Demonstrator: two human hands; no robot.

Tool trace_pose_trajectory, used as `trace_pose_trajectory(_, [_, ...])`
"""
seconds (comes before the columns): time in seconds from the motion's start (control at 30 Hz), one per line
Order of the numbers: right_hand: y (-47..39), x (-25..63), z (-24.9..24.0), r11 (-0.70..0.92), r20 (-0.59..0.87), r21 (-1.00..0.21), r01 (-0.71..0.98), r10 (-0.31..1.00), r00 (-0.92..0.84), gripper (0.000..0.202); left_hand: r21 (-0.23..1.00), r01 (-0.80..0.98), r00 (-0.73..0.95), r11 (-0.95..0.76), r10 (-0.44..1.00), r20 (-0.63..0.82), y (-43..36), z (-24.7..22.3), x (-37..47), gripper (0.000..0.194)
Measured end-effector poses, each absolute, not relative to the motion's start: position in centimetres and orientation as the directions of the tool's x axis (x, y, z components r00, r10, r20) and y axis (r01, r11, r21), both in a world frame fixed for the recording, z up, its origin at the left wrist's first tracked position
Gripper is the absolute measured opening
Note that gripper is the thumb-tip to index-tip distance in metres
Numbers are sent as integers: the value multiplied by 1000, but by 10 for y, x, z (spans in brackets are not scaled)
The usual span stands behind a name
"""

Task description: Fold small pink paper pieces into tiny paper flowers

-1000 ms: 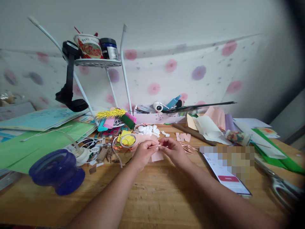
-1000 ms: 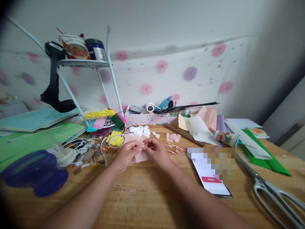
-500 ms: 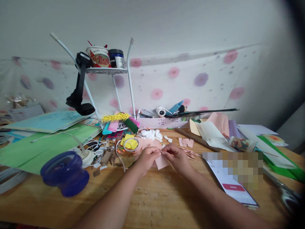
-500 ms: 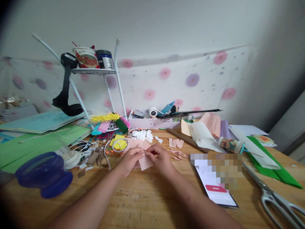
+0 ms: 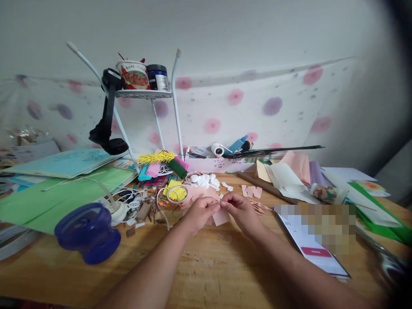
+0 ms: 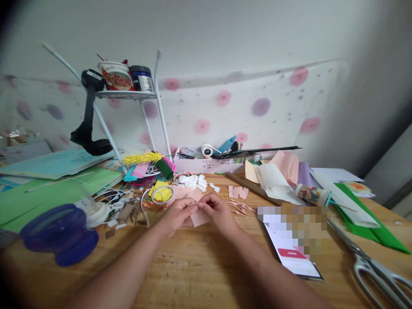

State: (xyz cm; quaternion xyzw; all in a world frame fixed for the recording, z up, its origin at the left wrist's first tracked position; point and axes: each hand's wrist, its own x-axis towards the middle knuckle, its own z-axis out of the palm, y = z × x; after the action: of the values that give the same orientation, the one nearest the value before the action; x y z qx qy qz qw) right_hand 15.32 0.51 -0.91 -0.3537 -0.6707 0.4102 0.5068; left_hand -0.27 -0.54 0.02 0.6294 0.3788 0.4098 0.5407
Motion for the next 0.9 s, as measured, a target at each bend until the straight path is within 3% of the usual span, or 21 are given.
trace_pose_trajectory(0.37, [1, 154, -6, 606, 551, -763, 225, 792, -263, 10, 961, 151, 299, -230, 938, 177, 0, -6, -4, 22])
trace_pose_trajectory(0.9, [5, 154, -7, 591, 523, -739, 323, 805, -278, 10, 907, 260, 279, -331, 925, 258, 4, -13, -2, 21])
